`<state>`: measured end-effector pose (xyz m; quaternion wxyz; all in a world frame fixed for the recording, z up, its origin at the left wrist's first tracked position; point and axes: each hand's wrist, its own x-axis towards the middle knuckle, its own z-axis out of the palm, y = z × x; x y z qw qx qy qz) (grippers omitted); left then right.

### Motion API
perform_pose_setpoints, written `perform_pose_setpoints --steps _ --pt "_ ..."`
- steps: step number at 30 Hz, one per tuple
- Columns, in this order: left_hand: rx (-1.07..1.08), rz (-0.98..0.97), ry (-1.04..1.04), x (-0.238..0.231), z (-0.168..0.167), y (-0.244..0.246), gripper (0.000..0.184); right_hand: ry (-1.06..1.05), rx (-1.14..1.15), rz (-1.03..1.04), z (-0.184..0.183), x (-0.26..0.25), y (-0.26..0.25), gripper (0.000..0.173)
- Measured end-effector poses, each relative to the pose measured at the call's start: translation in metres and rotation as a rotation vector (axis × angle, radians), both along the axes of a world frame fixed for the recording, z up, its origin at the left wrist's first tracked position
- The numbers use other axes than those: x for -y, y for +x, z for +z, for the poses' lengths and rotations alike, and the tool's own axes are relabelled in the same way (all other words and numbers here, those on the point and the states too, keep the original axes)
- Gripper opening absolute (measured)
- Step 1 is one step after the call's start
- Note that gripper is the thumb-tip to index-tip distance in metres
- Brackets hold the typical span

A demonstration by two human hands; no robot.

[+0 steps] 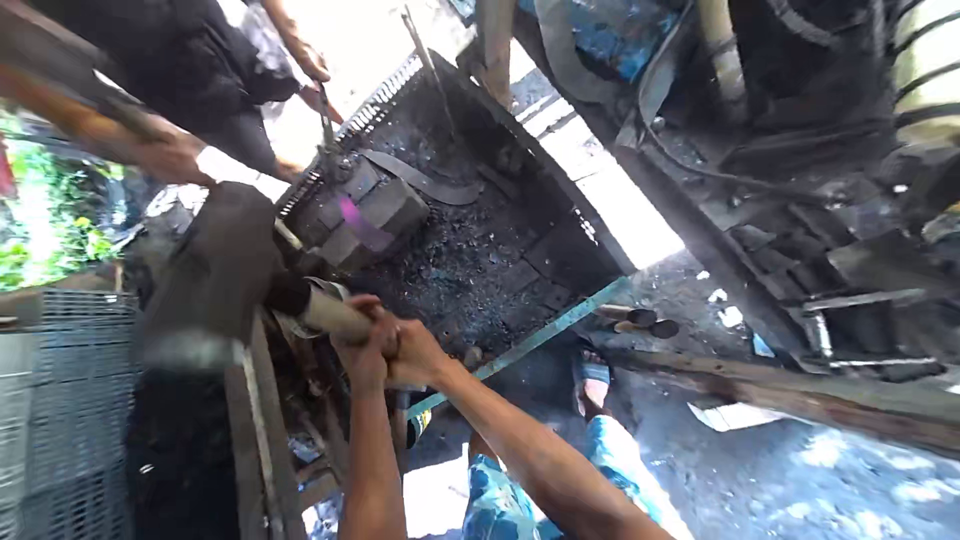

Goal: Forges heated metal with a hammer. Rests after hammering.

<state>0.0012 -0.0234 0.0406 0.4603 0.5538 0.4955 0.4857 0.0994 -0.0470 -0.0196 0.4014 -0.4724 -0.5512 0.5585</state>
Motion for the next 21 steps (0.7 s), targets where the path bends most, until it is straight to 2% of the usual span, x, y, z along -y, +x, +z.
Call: perform_pose_setpoints --steps 2,5,6,7,8,9,10,12,13,14,15,16,17,21 --pt "-0.032 -0.146 0.192 0.024 0.087 0.005 0.059 0.25 -0.082 -0.038 0.075 0.008 0.006 0.05" --pt "-0.127 -0.355 0.408 0.02 0.2 0.02 0.04 0.543 -0.158 -0.091 0.171 -0.018 0.014 0.041" --pt "-0.196 -0.373 0.456 0.011 0.228 0.027 0.031 0.623 -0.137 -0.105 0.196 -0.034 0.018 0.041" --pt "-0.226 -0.381 0.508 -0.006 0.241 0.029 0.029 0.691 -0.11 -0.135 0.211 -0.055 0.019 0.043" --pt "-0.199 -0.38 0.562 -0.03 0.238 0.027 0.034 0.722 -0.086 -0.154 0.213 -0.078 0.019 0.043" --pt "-0.142 -0.36 0.578 -0.056 0.214 0.022 0.04 0.698 -0.072 -0.167 0.197 -0.097 0.017 0.043" --pt "-0.091 -0.314 0.537 -0.076 0.172 0.017 0.044 0.596 -0.034 -0.154 0.163 -0.107 0.014 0.044" --pt "-0.015 -0.158 0.284 -0.088 0.046 0.005 0.039 0.191 0.023 -0.062 0.058 -0.093 0.009 0.043" --pt "0.008 -0.062 0.099 -0.084 -0.02 0.001 0.029 -0.048 0.034 -0.012 0.001 -0.078 0.004 0.038" --pt "0.016 0.033 -0.086 -0.076 -0.075 -0.003 0.021 -0.251 0.043 0.022 -0.045 -0.062 -0.002 0.03" --pt "0.02 0.101 -0.217 -0.068 -0.107 -0.007 0.022 -0.373 0.073 0.044 -0.07 -0.05 -0.006 0.027" --pt "0.044 0.115 -0.262 -0.061 -0.111 -0.008 0.023 -0.367 0.128 0.074 -0.074 -0.045 -0.004 0.033" --pt "0.086 0.094 -0.208 -0.054 -0.088 -0.007 0.023 -0.271 0.167 0.093 -0.058 -0.043 -0.001 0.038" --pt "0.166 -0.127 0.204 0.008 0.086 -0.006 0.036 0.243 0.083 0.006 0.086 -0.009 0.003 0.043"
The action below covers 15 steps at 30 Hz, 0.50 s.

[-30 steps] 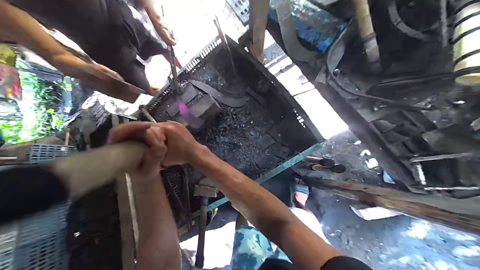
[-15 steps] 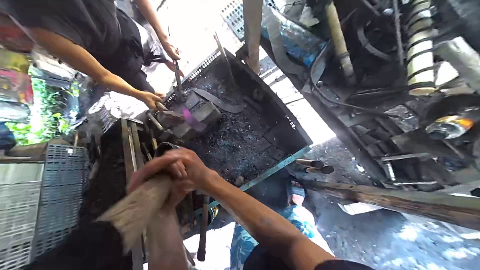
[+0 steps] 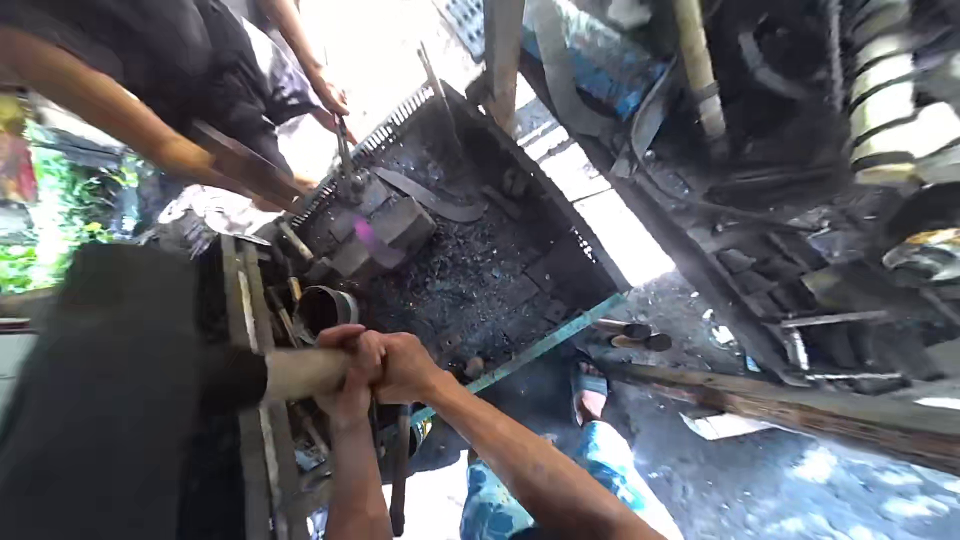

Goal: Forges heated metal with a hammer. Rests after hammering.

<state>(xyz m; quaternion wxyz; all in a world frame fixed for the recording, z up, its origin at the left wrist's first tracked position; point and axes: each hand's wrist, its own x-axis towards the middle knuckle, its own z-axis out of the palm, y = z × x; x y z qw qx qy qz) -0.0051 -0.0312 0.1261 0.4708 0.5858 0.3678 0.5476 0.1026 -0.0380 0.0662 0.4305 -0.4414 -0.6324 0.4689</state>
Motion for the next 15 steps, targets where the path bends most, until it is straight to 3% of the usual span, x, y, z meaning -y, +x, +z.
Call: perform_pose_setpoints --steps 4,6,7,8,10,12,13,14,15 --pt "-0.208 -0.166 0.409 -0.006 0.138 0.007 0.041 0.448 -0.167 -0.053 0.121 -0.031 0.001 0.039" --pt "-0.254 -0.154 0.484 -0.039 0.157 0.013 0.038 0.564 -0.155 -0.107 0.14 -0.069 0.001 0.039" --pt "-0.239 -0.133 0.479 -0.059 0.141 0.015 0.04 0.535 -0.133 -0.125 0.127 -0.085 0.002 0.043" --pt "-0.22 -0.1 0.432 -0.076 0.104 0.014 0.041 0.437 -0.104 -0.133 0.095 -0.094 0.001 0.047" --pt "-0.183 0.012 0.158 -0.089 -0.024 0.004 0.041 0.046 -0.044 -0.091 -0.016 -0.086 -0.005 0.049" --pt "-0.219 0.183 -0.266 -0.078 -0.149 -0.001 0.025 -0.401 -0.016 -0.027 -0.129 -0.055 -0.014 0.038" --pt "-0.221 0.243 -0.425 -0.071 -0.185 -0.003 0.023 -0.552 0.008 -0.02 -0.155 -0.04 -0.017 0.03" --pt "-0.182 0.245 -0.49 -0.065 -0.193 -0.005 0.024 -0.605 0.083 0.006 -0.157 -0.033 -0.013 0.034" --pt "-0.103 0.21 -0.444 -0.061 -0.173 -0.005 0.023 -0.545 0.154 0.033 -0.136 -0.032 -0.007 0.039"
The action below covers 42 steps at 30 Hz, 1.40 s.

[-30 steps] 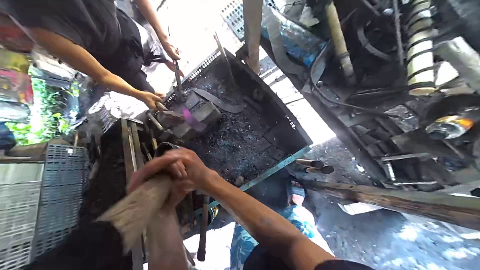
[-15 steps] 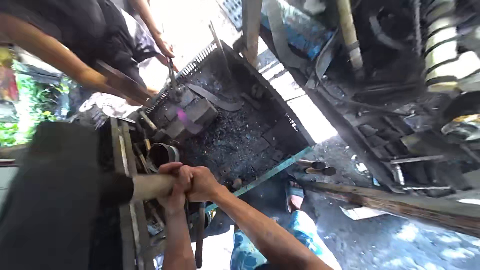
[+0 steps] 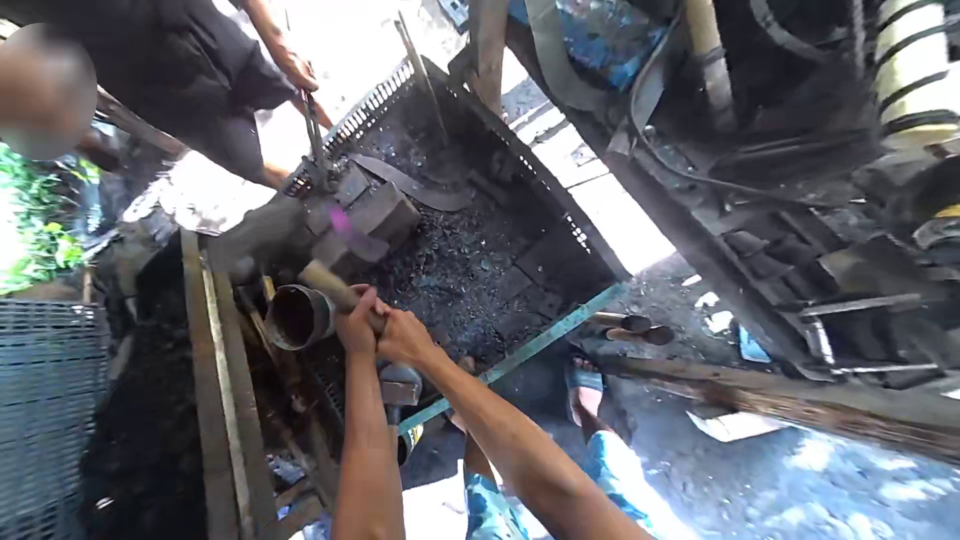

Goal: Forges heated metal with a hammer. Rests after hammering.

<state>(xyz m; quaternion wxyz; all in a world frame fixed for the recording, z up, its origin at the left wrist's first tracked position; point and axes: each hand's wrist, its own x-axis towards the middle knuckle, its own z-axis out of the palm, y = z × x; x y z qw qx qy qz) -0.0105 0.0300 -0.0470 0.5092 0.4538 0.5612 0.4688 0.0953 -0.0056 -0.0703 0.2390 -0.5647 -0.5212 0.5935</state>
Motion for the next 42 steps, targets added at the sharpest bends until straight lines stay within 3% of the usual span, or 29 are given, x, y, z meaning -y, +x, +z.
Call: perform_pose_setpoints --steps 3,6,9,11,12,13,16,17,18,19,22,25,28,30,31,33,34,35,36,37,38,42 --pt "0.177 -0.135 0.307 0.045 0.134 -0.004 0.031 0.363 -0.022 0.038 0.113 0.026 0.004 0.045" --pt "0.057 -0.35 0.64 0.061 0.26 0.003 0.043 0.799 -0.165 -0.09 0.216 0.023 0.001 0.043" --pt "-0.077 -0.388 0.844 0.036 0.325 0.008 0.038 1.048 -0.275 -0.122 0.28 -0.022 0.002 0.038" --pt "-0.079 -0.41 0.865 -0.005 0.306 0.007 0.037 1.082 -0.247 -0.17 0.264 -0.059 0.001 0.043" --pt "-0.062 -0.385 0.809 -0.023 0.271 0.01 0.04 0.991 -0.21 -0.175 0.229 -0.07 0.002 0.047" --pt "-0.044 -0.327 0.689 -0.034 0.215 0.011 0.041 0.818 -0.17 -0.163 0.177 -0.07 0.002 0.051" --pt "-0.088 -0.07 0.101 -0.021 0.017 0.0 0.024 0.097 -0.129 -0.106 0.006 -0.023 -0.009 0.033" --pt "-0.099 -0.01 -0.045 -0.012 -0.018 0.0 0.023 -0.053 -0.095 -0.105 -0.02 -0.008 -0.011 0.028" --pt "-0.067 0.005 -0.091 -0.004 -0.026 0.0 0.024 -0.092 -0.035 -0.066 -0.024 0.001 -0.006 0.033" --pt "0.003 -0.019 -0.023 0.003 -0.006 0.002 0.025 -0.009 0.005 -0.03 -0.007 0.004 0.0 0.039" --pt "0.195 -0.204 0.346 0.047 0.128 0.004 0.039 0.395 -0.076 -0.013 0.1 0.03 0.008 0.043" --pt "0.057 -0.437 0.657 0.06 0.259 0.01 0.051 0.802 -0.21 -0.059 0.212 0.022 0.014 0.043" --pt "-0.094 -0.504 0.856 0.033 0.332 0.017 0.038 1.115 -0.259 -0.119 0.279 -0.025 0.017 0.042" --pt "-0.051 -0.5 0.878 -0.008 0.316 0.022 0.041 1.131 -0.229 -0.149 0.265 -0.062 0.016 0.045" --pt "0.004 -0.455 0.831 -0.027 0.277 0.021 0.045 1.027 -0.191 -0.149 0.231 -0.073 0.014 0.048" --pt "0.05 -0.304 0.554 -0.038 0.143 0.008 0.045 0.567 -0.126 -0.097 0.119 -0.06 0.007 0.044" --pt "0.047 -0.211 0.346 -0.029 0.07 0.003 0.036 0.289 -0.131 -0.073 0.055 -0.039 0.002 0.034" --pt "-0.001 -0.131 0.134 -0.019 0.012 0.0 0.026 0.056 -0.149 -0.059 0.003 -0.02 -0.004 0.025" --pt "-0.059 -0.086 -0.012 -0.01 -0.024 -0.001 0.025 -0.097 -0.167 -0.052 -0.028 -0.006 -0.007 0.021" --pt "-0.084 -0.063 -0.067 -0.003 -0.034 0.0 0.027 -0.116 -0.167 -0.035 -0.038 0.001 -0.005 0.023" --pt "-0.092 -0.08 -0.039 0.008 -0.016 0.004 0.028 -0.032 -0.166 -0.031 -0.028 0.008 0.001 0.026" --pt "-0.022 -0.232 0.346 0.069 0.151 0.015 0.055 0.431 -0.271 -0.083 0.109 0.046 0.011 0.047"
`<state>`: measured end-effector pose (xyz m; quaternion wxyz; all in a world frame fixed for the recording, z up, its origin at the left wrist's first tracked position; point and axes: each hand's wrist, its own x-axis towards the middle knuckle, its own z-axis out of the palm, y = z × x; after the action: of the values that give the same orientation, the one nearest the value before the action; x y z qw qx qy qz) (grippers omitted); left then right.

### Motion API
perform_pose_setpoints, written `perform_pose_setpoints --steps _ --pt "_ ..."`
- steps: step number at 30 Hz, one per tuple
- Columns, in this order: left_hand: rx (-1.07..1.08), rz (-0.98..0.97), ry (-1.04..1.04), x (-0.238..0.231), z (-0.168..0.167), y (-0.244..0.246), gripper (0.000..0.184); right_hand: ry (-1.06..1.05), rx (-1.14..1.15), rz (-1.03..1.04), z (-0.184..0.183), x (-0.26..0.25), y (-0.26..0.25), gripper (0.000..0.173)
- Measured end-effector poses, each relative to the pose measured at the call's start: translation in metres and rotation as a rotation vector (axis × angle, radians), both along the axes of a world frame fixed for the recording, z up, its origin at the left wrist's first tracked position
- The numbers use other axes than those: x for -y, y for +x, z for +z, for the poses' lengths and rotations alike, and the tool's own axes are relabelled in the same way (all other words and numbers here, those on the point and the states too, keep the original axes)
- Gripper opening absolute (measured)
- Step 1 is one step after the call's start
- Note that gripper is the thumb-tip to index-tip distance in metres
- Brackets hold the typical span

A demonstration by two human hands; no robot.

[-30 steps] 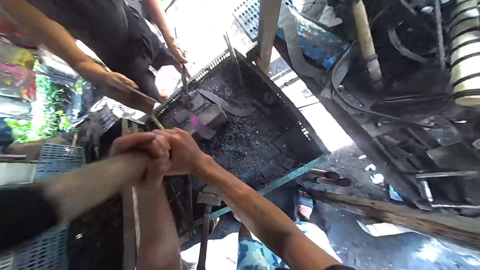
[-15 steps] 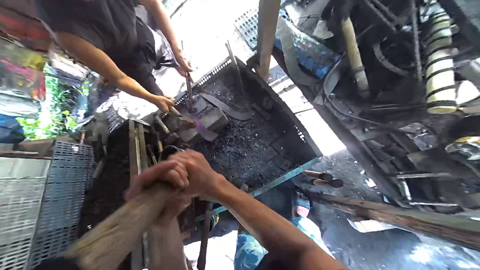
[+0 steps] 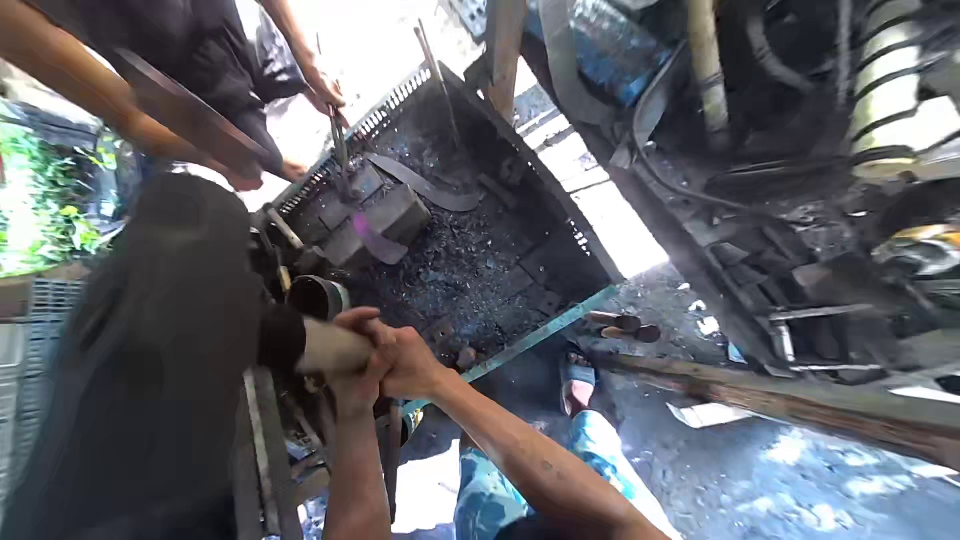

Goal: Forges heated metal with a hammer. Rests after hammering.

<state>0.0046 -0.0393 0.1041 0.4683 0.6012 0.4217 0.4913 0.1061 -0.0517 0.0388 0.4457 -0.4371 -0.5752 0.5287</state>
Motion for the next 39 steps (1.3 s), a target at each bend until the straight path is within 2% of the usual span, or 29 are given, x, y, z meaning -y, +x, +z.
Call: perform_pose_setpoints --steps 2,4,6,7,8,9,10,12,13,14,15,16,18,20,23,25,26,27,28,29,31,32,33,34,35,37,39 --pt "-0.006 -0.111 0.144 0.011 0.079 0.009 0.053 0.179 -0.069 -0.011 0.072 -0.002 0.007 0.042" --pt "-0.036 -0.188 0.292 -0.006 0.136 0.016 0.047 0.4 -0.104 -0.067 0.129 -0.03 0.016 0.034" --pt "-0.067 -0.252 0.419 -0.05 0.155 0.017 0.043 0.572 -0.064 -0.145 0.148 -0.077 0.018 0.036" --pt "-0.074 -0.259 0.455 -0.075 0.142 0.017 0.043 0.575 -0.02 -0.162 0.136 -0.099 0.016 0.043" --pt "-0.057 -0.238 0.447 -0.097 0.11 0.015 0.045 0.505 0.028 -0.157 0.107 -0.113 0.014 0.048" --pt "-0.02 -0.188 0.362 -0.109 0.056 0.01 0.047 0.352 0.082 -0.124 0.061 -0.115 0.011 0.053" --pt "0.017 -0.107 0.208 -0.111 -0.012 0.002 0.045 0.137 0.103 -0.074 0.005 -0.104 0.005 0.05" --pt "0.018 0.098 -0.199 -0.09 -0.136 -0.006 0.024 -0.338 0.086 0.023 -0.104 -0.066 -0.009 0.028" --pt "-0.036 0.206 -0.372 -0.078 -0.17 -0.008 0.02 -0.509 0.081 0.067 -0.133 -0.051 -0.014 0.024" --pt "-0.058 0.243 -0.438 -0.069 -0.18 -0.009 0.023 -0.555 0.114 0.112 -0.143 -0.042 -0.012 0.028" --pt "-0.039 0.229 -0.41 -0.057 -0.164 -0.008 0.025 -0.488 0.148 0.137 -0.134 -0.034 -0.009 0.033" --pt "0.012 0.196 -0.325 -0.041 -0.131 -0.008 0.028 -0.378 0.158 0.136 -0.109 -0.022 -0.007 0.036" --pt "0.147 0.106 -0.133 -0.004 -0.048 -0.01 0.039 -0.151 0.125 0.098 -0.038 0.004 -0.006 0.041" --pt "0.171 -0.032 0.046 0.012 0.03 -0.008 0.046 0.081 0.069 0.054 0.032 0.007 -0.002 0.045" --pt "0.032 -0.154 0.289 0.0 0.129 -0.008 0.041 0.399 0.027 0.035 0.123 -0.031 0.002 0.043" --pt "-0.026 -0.256 0.391 -0.04 0.164 -0.014 0.039 0.572 0.046 -0.038 0.156 -0.074 -0.001 0.038" --pt "-0.019 -0.271 0.43 -0.064 0.162 -0.014 0.04 0.599 0.075 -0.078 0.154 -0.096 -0.004 0.043" --pt "0.002 -0.255 0.445 -0.086 0.14 -0.012 0.043 0.566 0.104 -0.106 0.134 -0.112 -0.007 0.047" --pt "0.046 -0.21 0.396 -0.102 0.096 -0.011 0.045 0.445 0.129 -0.098 0.097 -0.119 -0.007 0.049" --pt "0.079 -0.131 0.286 -0.108 0.034 -0.013 0.043 0.252 0.145 -0.06 0.045 -0.113 -0.01 0.046" --pt "0.044 0.093 -0.083 -0.097 -0.097 -0.017 0.03 -0.218 0.134 0.038 -0.069 -0.082 -0.018 0.027" --pt "0.004 0.189 -0.289 -0.087 -0.145 -0.02 0.025 -0.419 0.132 0.073 -0.108 -0.066 -0.022 0.022" --pt "-0.013 0.235 -0.434 -0.08 -0.17 -0.023 0.026 -0.541 0.157 0.093 -0.127 -0.055 -0.022 0.025" --pt "0.022 0.218 -0.48 -0.075 -0.17 -0.023 0.028 -0.524 0.214 0.103 -0.126 -0.049 -0.017 0.03" --pt "0.094 0.181 -0.433 -0.067 -0.147 -0.023 0.03 -0.43 0.25 0.116 -0.109 -0.043 -0.011 0.036" --pt "0.202 0.153 -0.251 -0.029 -0.068 -0.024 0.04 -0.212 0.206 0.127 -0.054 -0.015 -0.012 0.047" --pt "0.235 0.113 -0.019 -0.008 0.014 -0.02 0.035 0.0 0.16 0.129 0.016 -0.004 -0.011 0.058"
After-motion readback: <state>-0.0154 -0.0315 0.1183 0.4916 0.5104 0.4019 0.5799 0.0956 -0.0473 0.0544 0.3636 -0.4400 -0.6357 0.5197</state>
